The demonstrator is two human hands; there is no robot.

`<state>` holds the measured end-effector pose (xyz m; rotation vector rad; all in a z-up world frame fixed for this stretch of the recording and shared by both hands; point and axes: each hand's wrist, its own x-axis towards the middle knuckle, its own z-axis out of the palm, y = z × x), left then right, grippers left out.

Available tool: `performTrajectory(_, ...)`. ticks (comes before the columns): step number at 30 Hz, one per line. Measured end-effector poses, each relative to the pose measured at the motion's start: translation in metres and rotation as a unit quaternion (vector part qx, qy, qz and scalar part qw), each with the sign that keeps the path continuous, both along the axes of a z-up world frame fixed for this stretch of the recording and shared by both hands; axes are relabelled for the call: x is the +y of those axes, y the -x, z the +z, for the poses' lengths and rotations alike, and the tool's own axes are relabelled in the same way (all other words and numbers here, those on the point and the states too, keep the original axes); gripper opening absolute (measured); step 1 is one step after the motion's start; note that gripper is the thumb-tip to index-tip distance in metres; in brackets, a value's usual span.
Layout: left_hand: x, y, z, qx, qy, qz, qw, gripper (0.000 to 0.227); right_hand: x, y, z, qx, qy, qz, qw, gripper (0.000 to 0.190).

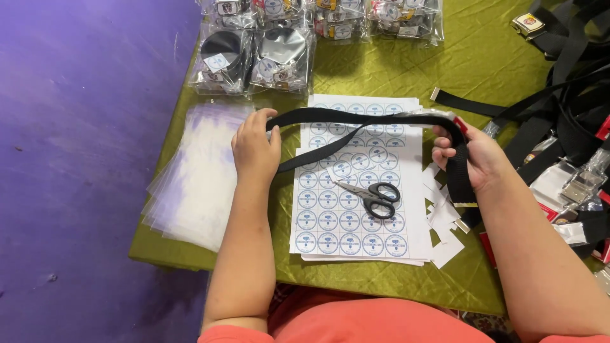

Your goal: The person folds a black lanyard, places it into a clear plastic bag, and seals it. They then cut a circular sticker from a sheet using scissors and affix it to the bag. The person repeats the process with another lanyard, folding it and placing it into a bag.

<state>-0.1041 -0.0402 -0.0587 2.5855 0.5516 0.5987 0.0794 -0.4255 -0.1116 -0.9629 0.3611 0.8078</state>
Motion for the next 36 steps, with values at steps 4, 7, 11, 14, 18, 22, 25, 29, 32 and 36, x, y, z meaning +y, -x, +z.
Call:
performTrajectory(4,0.003,-0.001,-0.01,0.029,0.004,0.007,1.0,0.033,0.009,0.02,0.028,-0.057,0.025,0.036,0.997,0.079)
performTrajectory(7,0.001,-0.002,-0.018,-0.006,-0.077,0.012,0.997,0.03,0.012,0.034,0.048,-0.129,0.068,0.07,0.987,0.037)
performTrajectory(11,-0.036,0.001,0.017,-0.069,-0.048,-0.067,0.994,0.033,0.024,0.068,0.089,-0.224,0.092,0.051,0.969,0.015)
performTrajectory(14,-0.074,0.004,0.04,-0.134,0.039,-0.255,0.957,0.044,0.025,0.081,0.108,-0.356,0.179,0.142,0.906,0.035)
performTrajectory(18,-0.116,0.01,0.074,-0.102,0.069,-0.378,0.917,0.073,0.03,0.091,0.127,-0.44,0.331,0.263,0.792,0.035)
performTrajectory(22,-0.143,-0.009,0.091,-0.02,-0.032,-0.38,0.924,0.05,0.036,0.088,0.153,-0.475,0.388,0.398,0.682,0.026)
performTrajectory(25,-0.142,-0.016,0.135,0.065,0.005,-0.373,0.926,0.019,0.044,0.088,0.2,-0.5,0.442,0.429,0.608,0.03)
performTrajectory(29,-0.115,0.006,0.178,0.027,0.048,-0.386,0.921,0.025,0.032,0.09,0.229,-0.529,0.427,0.396,0.617,0.031)
performTrajectory(32,-0.083,0.014,0.178,-0.009,0.074,-0.42,0.904,0.017,0.021,0.083,0.225,-0.535,0.389,0.392,0.639,0.025)
performTrajectory(36,-0.059,0.014,0.181,0.103,0.108,-0.341,0.928,0.02,0.017,0.07,0.213,-0.44,0.341,0.386,0.736,0.023)
